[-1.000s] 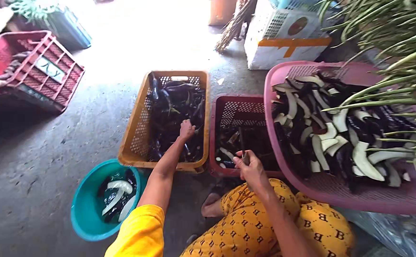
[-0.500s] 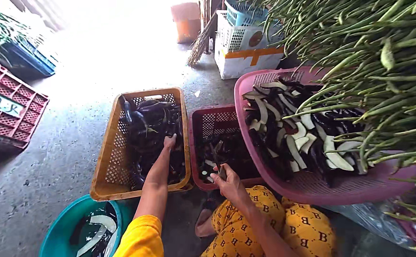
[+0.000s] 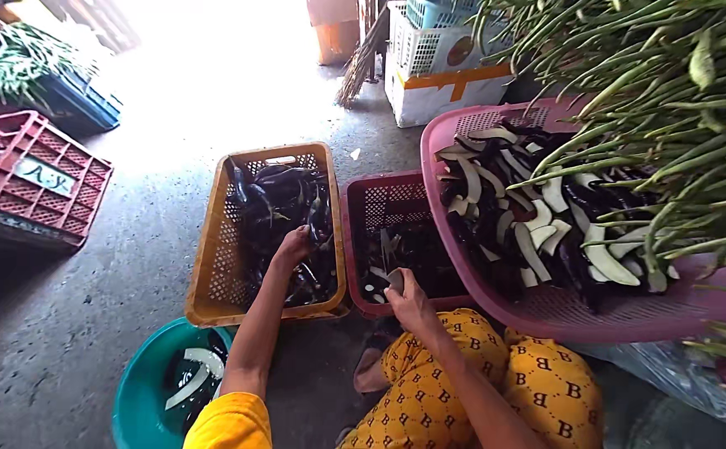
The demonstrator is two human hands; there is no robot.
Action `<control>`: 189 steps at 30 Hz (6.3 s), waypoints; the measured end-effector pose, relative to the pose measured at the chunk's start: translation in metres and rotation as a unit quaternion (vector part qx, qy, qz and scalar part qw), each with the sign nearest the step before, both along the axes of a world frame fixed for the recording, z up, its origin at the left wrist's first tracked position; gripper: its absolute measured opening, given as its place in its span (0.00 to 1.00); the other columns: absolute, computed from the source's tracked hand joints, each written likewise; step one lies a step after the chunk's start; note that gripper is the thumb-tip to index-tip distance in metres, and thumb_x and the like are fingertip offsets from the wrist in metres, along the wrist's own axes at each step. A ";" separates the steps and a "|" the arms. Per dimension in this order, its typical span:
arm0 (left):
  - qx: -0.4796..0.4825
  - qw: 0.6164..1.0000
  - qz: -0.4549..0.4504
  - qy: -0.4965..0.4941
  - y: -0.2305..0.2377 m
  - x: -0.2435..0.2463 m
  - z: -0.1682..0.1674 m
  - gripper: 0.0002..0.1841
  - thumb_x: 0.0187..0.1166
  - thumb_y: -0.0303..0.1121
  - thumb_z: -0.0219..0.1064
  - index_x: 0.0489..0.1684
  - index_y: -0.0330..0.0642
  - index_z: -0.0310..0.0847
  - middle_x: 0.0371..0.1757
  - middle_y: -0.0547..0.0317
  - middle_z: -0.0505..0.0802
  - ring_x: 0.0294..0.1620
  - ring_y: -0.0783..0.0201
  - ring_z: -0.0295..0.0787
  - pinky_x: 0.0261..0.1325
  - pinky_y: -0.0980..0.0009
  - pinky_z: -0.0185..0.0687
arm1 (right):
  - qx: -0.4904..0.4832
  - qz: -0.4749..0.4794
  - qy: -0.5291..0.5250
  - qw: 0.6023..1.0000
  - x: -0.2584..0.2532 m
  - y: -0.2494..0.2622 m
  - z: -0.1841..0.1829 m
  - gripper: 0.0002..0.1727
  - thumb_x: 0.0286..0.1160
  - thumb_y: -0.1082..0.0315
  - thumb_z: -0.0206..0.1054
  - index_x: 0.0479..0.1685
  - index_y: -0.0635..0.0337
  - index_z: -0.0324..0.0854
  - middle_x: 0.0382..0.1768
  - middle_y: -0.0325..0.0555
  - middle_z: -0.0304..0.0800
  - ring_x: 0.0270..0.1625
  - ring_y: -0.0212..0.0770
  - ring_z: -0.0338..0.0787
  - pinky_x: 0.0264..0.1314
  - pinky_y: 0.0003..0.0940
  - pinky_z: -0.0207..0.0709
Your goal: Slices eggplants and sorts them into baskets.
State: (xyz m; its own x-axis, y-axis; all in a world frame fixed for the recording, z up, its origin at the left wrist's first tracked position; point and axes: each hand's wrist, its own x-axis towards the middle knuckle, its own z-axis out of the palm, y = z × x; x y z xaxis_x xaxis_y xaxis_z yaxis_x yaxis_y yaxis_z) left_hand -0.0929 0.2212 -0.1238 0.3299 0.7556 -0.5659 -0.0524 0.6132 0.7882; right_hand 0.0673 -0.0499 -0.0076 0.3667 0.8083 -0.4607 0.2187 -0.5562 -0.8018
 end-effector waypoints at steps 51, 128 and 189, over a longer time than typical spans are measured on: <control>0.297 0.923 -0.112 0.218 -0.214 -0.008 0.050 0.21 0.93 0.37 0.53 0.78 0.35 0.68 0.53 0.45 0.90 0.41 0.60 0.91 0.47 0.62 0.88 | -0.192 0.126 -0.159 0.960 -0.051 -0.023 -0.023 0.31 0.90 0.68 0.49 0.90 0.64 0.49 0.70 0.68 0.82 0.73 0.64 0.85 0.74 0.58 0.75; 0.016 0.981 0.150 -0.118 -0.186 0.070 0.079 0.31 0.91 0.63 0.36 0.55 0.44 0.74 0.28 0.58 0.85 0.24 0.64 0.85 0.29 0.69 0.84 | 0.081 0.040 -0.238 0.967 -0.066 -0.025 -0.040 0.23 0.93 0.64 0.50 0.72 0.75 0.73 0.52 0.68 0.92 0.52 0.64 0.95 0.57 0.56 0.85; -0.042 0.970 0.029 -0.238 -0.227 0.025 0.068 0.44 0.85 0.70 0.24 0.63 0.42 0.77 0.48 0.53 0.93 0.50 0.61 0.92 0.54 0.62 0.89 | 0.102 0.053 0.126 0.985 -0.036 -0.020 -0.040 0.24 0.89 0.51 0.60 0.58 0.68 0.80 0.24 0.42 0.77 0.21 0.33 0.76 0.28 0.31 0.77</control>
